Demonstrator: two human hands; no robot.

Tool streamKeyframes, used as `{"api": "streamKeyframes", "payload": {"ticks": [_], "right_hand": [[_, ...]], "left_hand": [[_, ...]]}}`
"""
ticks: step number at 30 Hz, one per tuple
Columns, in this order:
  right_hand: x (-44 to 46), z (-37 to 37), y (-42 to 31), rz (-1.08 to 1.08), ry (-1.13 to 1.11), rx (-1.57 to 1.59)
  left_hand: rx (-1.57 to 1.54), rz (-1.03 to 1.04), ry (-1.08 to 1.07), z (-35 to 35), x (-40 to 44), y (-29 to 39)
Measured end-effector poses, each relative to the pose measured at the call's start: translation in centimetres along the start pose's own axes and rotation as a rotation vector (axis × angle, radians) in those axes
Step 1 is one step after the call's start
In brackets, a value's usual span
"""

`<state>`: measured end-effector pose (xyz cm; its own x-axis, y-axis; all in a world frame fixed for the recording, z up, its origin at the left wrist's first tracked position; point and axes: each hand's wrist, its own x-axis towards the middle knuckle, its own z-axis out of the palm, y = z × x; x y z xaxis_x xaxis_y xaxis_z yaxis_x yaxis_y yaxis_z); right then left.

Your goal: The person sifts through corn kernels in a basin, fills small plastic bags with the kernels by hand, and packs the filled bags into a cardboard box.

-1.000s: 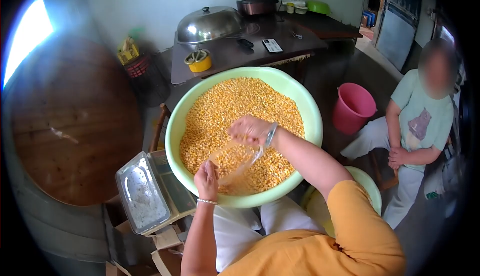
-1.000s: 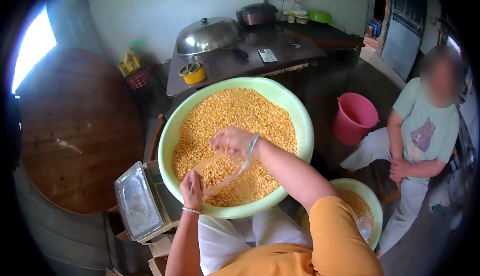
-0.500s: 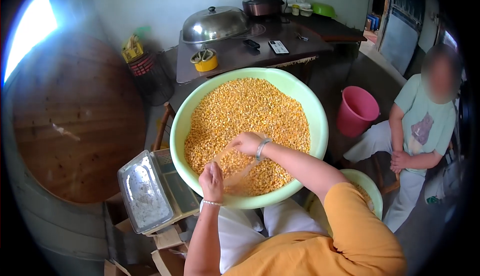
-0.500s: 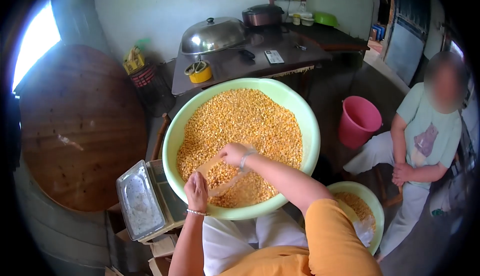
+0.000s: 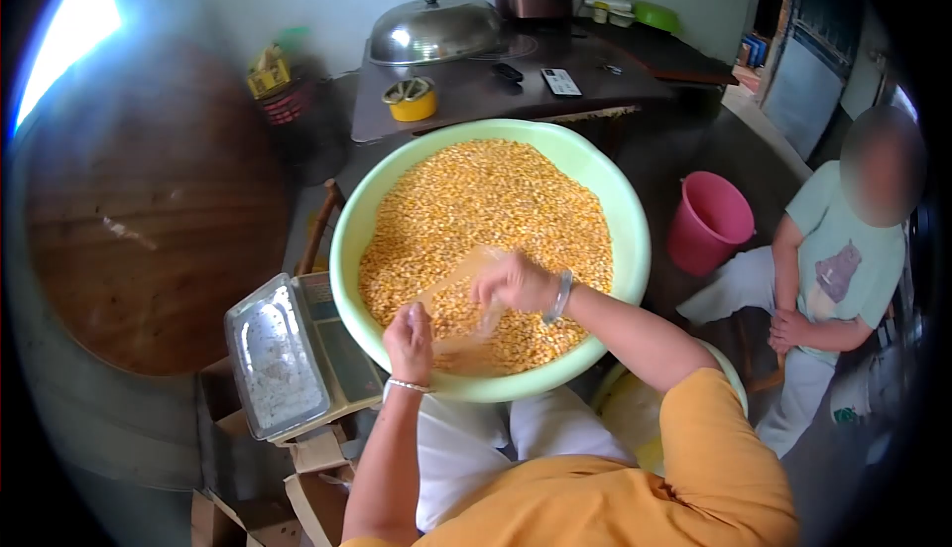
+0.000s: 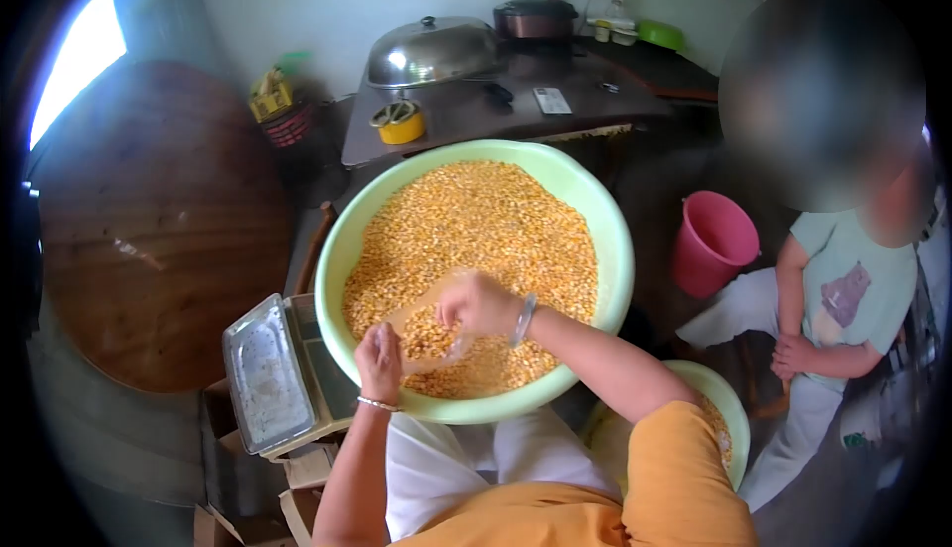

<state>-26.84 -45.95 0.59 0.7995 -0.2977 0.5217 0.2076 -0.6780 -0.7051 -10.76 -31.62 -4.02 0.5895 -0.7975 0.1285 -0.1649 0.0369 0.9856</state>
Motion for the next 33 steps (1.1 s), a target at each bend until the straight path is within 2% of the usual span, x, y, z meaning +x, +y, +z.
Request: {"api": "streamKeyframes", "payload": {"ticks": [2,3,4,5,6,8,9,10,11,12,13,14,15,16,17,18,20,21,24,25,27,29,30,32,33], "right_hand": [[0.2,-2.4,1.0,0.325,0.334,0.215],[0.1,-3.7,2.4,0.424,0.400,0.262],[-0.2,-4.6,4.4,0.512,0.470,0.301],[-0.9,-4.5,7.2,0.526,0.520,0.057],[-1.6,-4.3,10.1,0.537,0.565,-0.195],[-3.3,-3.1,13.1,0.753,0.380,-0.382],[-2.9,-3.4,10.5,0.964,0.170,-0.419],[-4.0,-2.4,12.0,0.961,0.104,-0.407],[-4.3,-1.9,10.8,0.955,-0.084,-0.520],[-4.8,0.0,12.2,0.966,-0.062,-0.612],[-4.6,0.7,11.8,0.912,-0.123,-0.622],[-4.4,0.9,11.2,0.868,-0.187,-0.622],[-4.5,1.4,12.1,0.913,-0.138,-0.535],[-4.6,1.1,11.5,0.944,-0.064,-0.463],[-5.4,1.8,12.2,0.928,-0.073,-0.550],[-5.2,1.8,12.6,0.876,-0.073,-0.647],[-3.3,0.5,9.9,0.986,-0.164,-0.544],[-3.4,-0.1,8.2,1.030,-0.191,-0.491],[-3.9,-0.3,9.1,0.959,-0.156,-0.475],[-4.0,0.1,9.9,0.934,-0.152,-0.462],[-3.7,-0.4,8.9,1.045,-0.093,-0.229],[-3.6,-0.4,9.2,1.005,-0.066,-0.330],[-3.8,-0.3,10.1,0.971,-0.032,-0.339],[-3.5,0.1,10.8,0.907,-0.034,-0.362],[-3.4,-0.6,10.8,0.888,-0.077,-0.400]], "left_hand": [[-0.030,0.009,-0.001,-0.2,0.2,-1.2],[-0.080,-0.052,0.019,0.0,0.0,-0.6],[-0.070,0.030,0.033,0.1,0.2,-1.4],[0.073,0.124,0.017,0.0,0.1,-0.8],[0.114,0.125,0.008,0.0,0.1,-0.6],[0.139,0.191,0.010,-0.3,0.6,-2.4],[0.072,0.182,-0.015,-0.2,0.7,-2.4],[0.123,0.189,0.004,0.0,0.6,-2.1],[0.115,0.126,-0.018,0.2,0.3,-0.8],[0.063,0.181,-0.002,0.0,0.7,-1.9],[0.161,0.200,0.020,-0.3,0.8,-2.0],[0.074,0.124,-0.034,-0.8,0.7,-2.1],[0.032,0.176,-0.005,-0.7,0.8,-2.8],[-0.019,0.118,-0.036,-1.5,1.3,-4.1],[0.030,0.242,0.013,-1.3,1.6,-4.8],[-0.022,0.226,0.012,-0.4,1.3,-3.9],[-0.032,0.190,0.074,-0.5,1.7,-3.4],[0.025,0.142,0.003,-1.6,1.4,-3.2],[-0.032,0.121,0.137,-0.1,0.7,-2.0],[0.010,0.134,0.083,-0.7,0.8,-2.5],[0.152,0.243,0.208,0.3,0.3,-1.5],[0.090,0.099,0.158,0.3,0.1,-0.8],[0.111,0.064,0.200,0.6,0.2,-1.0],[0.115,0.107,0.170,0.0,0.6,-2.0],[0.321,0.205,0.208,-0.1,0.7,-1.7]]}}
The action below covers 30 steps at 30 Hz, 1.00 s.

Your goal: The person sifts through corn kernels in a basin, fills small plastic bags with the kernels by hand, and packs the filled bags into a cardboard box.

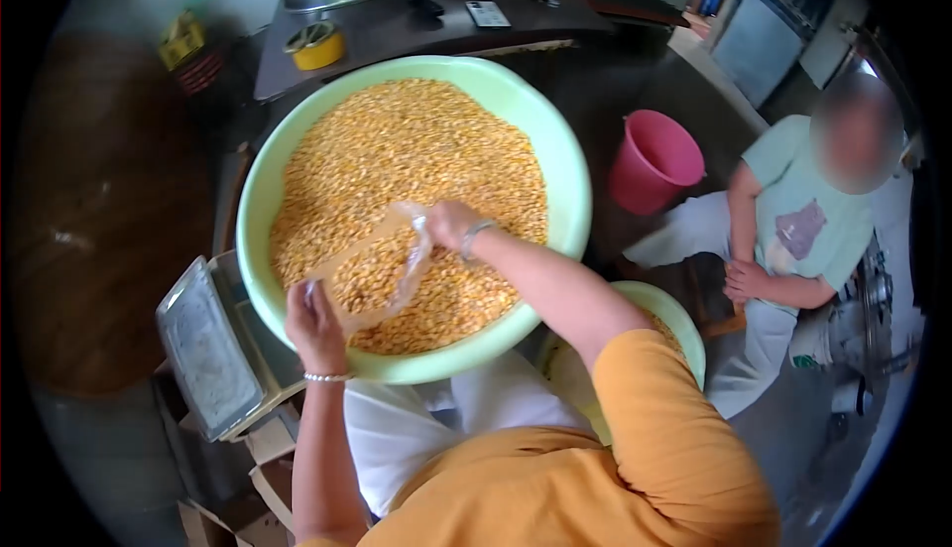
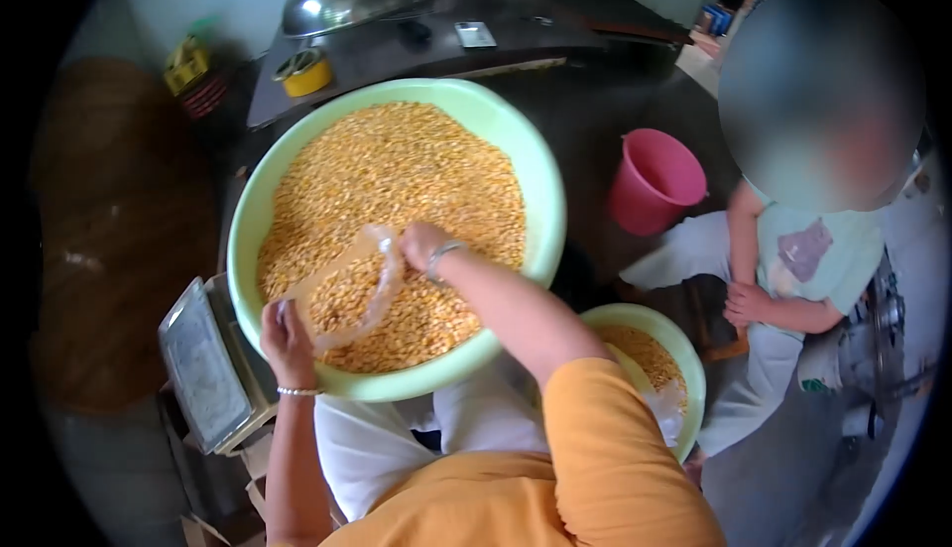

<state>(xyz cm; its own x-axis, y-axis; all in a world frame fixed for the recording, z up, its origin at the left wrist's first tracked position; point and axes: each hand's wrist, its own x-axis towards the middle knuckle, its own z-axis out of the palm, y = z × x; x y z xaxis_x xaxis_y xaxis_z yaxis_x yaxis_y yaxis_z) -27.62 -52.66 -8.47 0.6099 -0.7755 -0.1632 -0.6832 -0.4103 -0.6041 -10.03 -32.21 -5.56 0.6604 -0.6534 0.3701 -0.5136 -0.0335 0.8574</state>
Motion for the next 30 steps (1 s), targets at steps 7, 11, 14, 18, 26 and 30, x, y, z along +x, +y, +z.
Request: {"api": "streamKeyframes", "payload": {"ticks": [7,11,14,18,26,30], "right_hand": [[-0.1,-3.2,-2.9,-0.348,0.378,0.542],[-2.9,-6.3,-9.9,-0.453,0.055,0.508],[-4.1,-3.4,-12.6,-0.620,-0.178,0.211],[-1.7,2.8,-12.7,-0.582,-0.254,0.025],[-1.6,3.1,-10.9,-0.651,-0.098,-0.104],[-4.5,0.1,-8.9,-0.887,-0.273,-0.343]], "left_hand": [[-0.046,-0.079,-0.009,-0.2,0.0,1.0],[-0.103,-0.120,-0.006,0.2,0.2,0.5],[-0.055,-0.116,0.021,0.1,0.0,0.7],[-0.062,-0.024,0.051,-0.4,-0.4,1.1],[-0.126,-0.008,0.048,-0.3,-0.5,0.8],[-0.162,-0.028,0.026,-0.5,-0.6,1.3]]}}
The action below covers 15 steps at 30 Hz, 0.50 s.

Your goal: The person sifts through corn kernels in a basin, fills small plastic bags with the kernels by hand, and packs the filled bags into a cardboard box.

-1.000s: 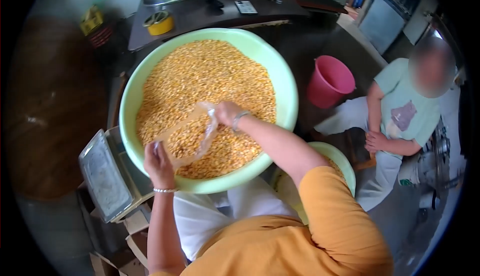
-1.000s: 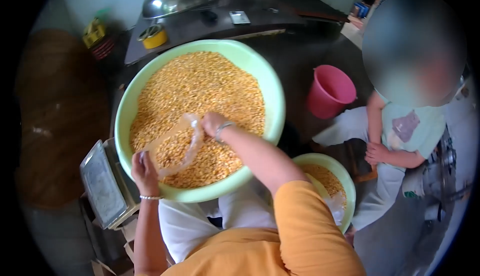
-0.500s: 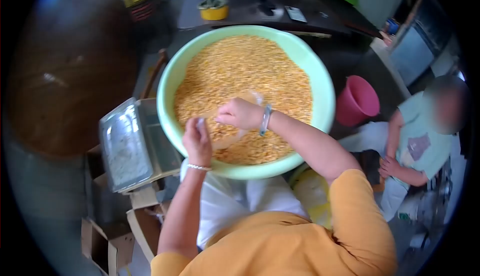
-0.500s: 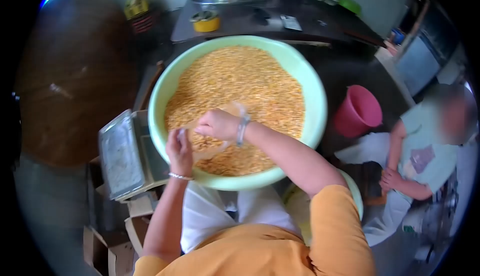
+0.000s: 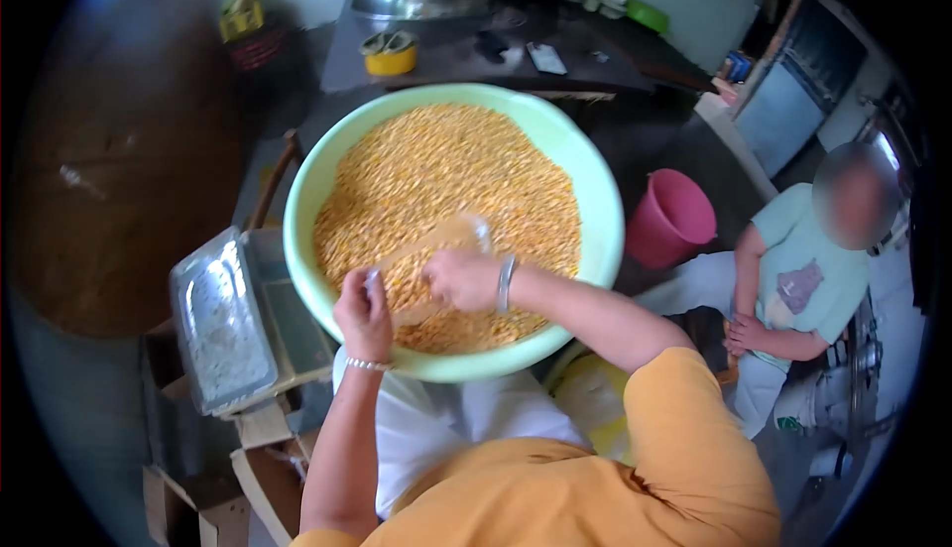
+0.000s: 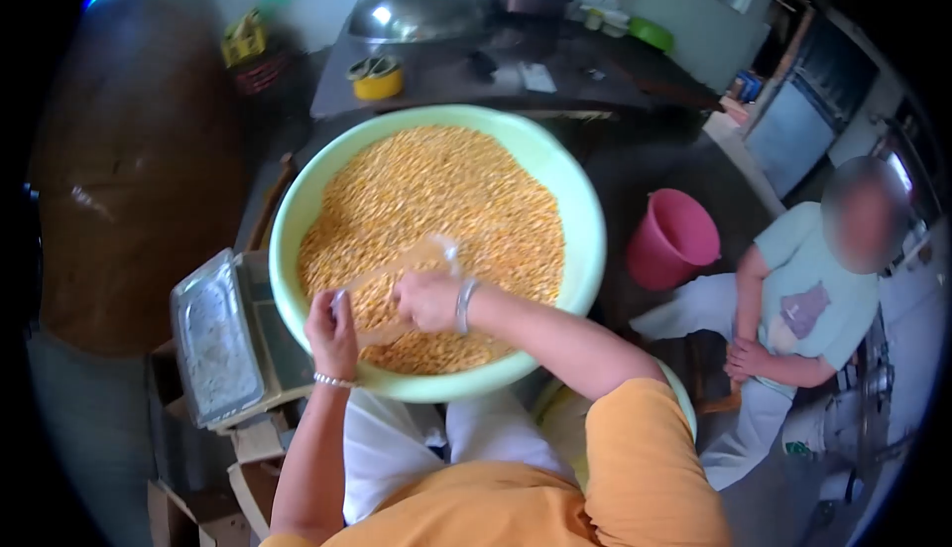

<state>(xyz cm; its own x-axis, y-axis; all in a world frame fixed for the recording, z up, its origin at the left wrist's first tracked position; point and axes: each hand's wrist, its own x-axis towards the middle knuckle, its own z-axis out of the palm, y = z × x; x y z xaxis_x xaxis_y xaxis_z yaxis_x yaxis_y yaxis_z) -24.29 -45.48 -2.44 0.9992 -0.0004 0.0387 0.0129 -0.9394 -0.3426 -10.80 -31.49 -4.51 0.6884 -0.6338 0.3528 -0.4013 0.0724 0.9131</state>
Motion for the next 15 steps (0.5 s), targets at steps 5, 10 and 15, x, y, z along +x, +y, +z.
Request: {"api": "streamKeyframes", "payload": {"ticks": [5,10,15], "right_hand": [[-3.6,-0.1,0.1,0.064,-0.037,-0.064],[-5.1,0.0,-0.1,-0.010,0.051,0.011],[-4.6,-1.7,0.4,0.181,0.801,0.204]], "left_hand": [[0.096,-0.008,-0.032,0.0,0.2,-0.5],[0.101,0.056,-0.099,0.0,0.2,0.0],[0.050,-0.064,-0.124,0.1,0.1,0.2]]}}
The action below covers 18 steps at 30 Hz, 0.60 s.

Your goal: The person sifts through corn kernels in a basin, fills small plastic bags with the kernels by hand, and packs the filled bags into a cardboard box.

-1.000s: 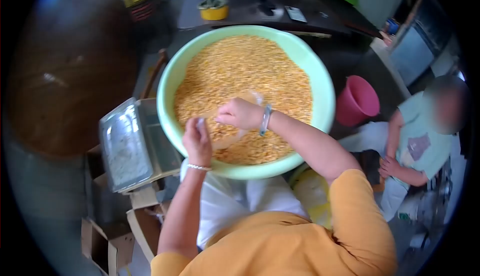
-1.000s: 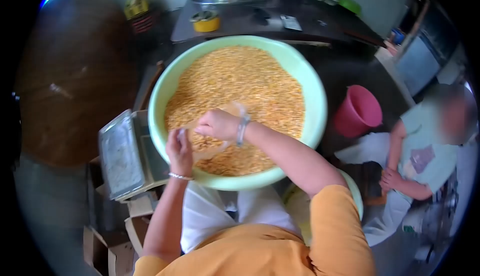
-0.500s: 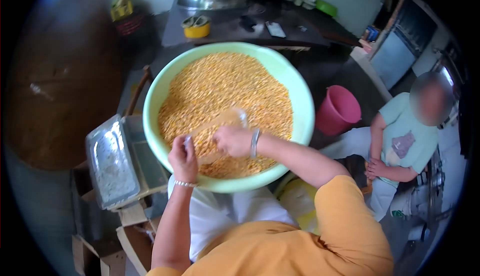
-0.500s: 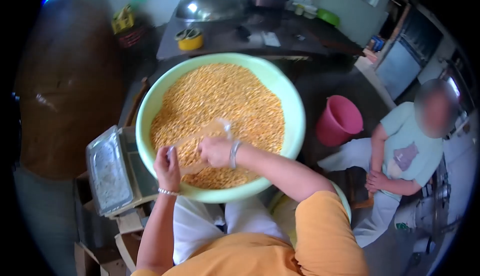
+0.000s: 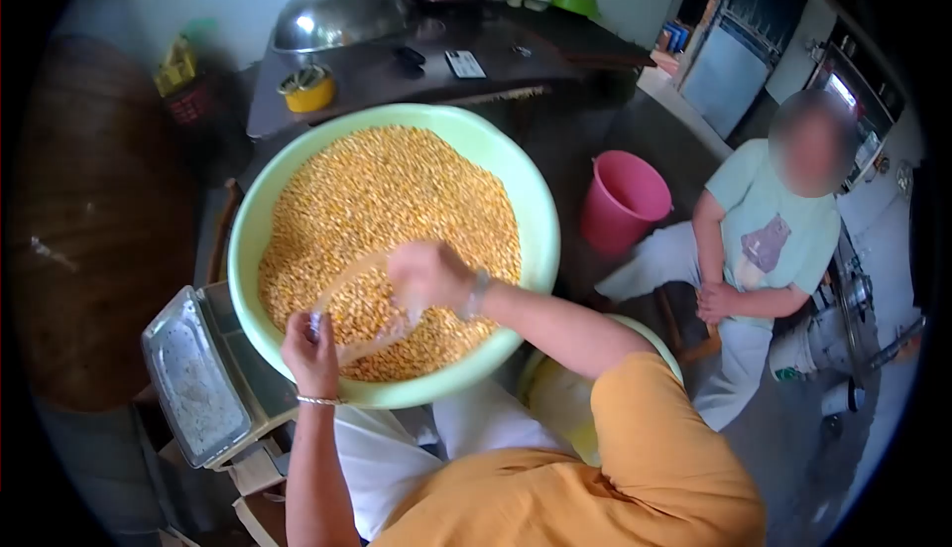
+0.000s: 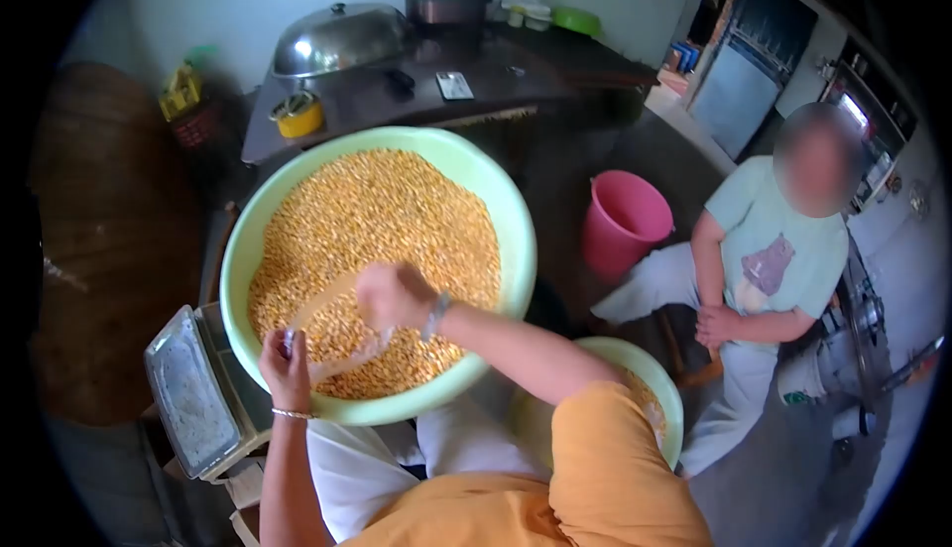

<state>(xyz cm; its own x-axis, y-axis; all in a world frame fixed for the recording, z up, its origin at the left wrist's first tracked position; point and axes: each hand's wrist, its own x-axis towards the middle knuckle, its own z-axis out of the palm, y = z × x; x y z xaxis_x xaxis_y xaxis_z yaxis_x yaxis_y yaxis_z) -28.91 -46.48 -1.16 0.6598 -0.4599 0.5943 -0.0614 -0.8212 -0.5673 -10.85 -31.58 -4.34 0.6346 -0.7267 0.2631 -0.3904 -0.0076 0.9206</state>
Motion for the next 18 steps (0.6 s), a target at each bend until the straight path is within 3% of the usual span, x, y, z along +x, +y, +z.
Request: {"api": "streamKeyframes", "payload": {"ticks": [2,5,8,11,12,15,18], "right_hand": [[1.3,-0.5,1.9,0.136,0.260,-0.017],[1.6,-1.1,5.8,0.412,0.230,-0.193],[-0.8,0.0,9.7,0.619,-0.155,-0.379],[-3.9,2.6,13.3,0.861,-0.573,-0.379],[-3.1,1.9,10.5,0.793,-0.661,-0.436],[-2.2,1.5,7.8,0.759,-0.488,-0.407],[-0.4,0.5,5.0,0.822,-0.654,-0.367]], "left_hand": [[0.057,0.066,0.013,0.1,0.1,0.0],[0.052,0.051,-0.003,0.0,0.2,0.4],[0.099,0.149,0.039,0.2,0.4,-0.8],[-0.003,0.043,-0.012,0.2,0.3,-0.3],[-0.023,0.046,-0.009,0.4,0.0,-0.7],[0.012,0.109,0.034,0.1,0.5,-0.6],[0.024,0.081,0.024,0.0,0.2,0.0]]}}
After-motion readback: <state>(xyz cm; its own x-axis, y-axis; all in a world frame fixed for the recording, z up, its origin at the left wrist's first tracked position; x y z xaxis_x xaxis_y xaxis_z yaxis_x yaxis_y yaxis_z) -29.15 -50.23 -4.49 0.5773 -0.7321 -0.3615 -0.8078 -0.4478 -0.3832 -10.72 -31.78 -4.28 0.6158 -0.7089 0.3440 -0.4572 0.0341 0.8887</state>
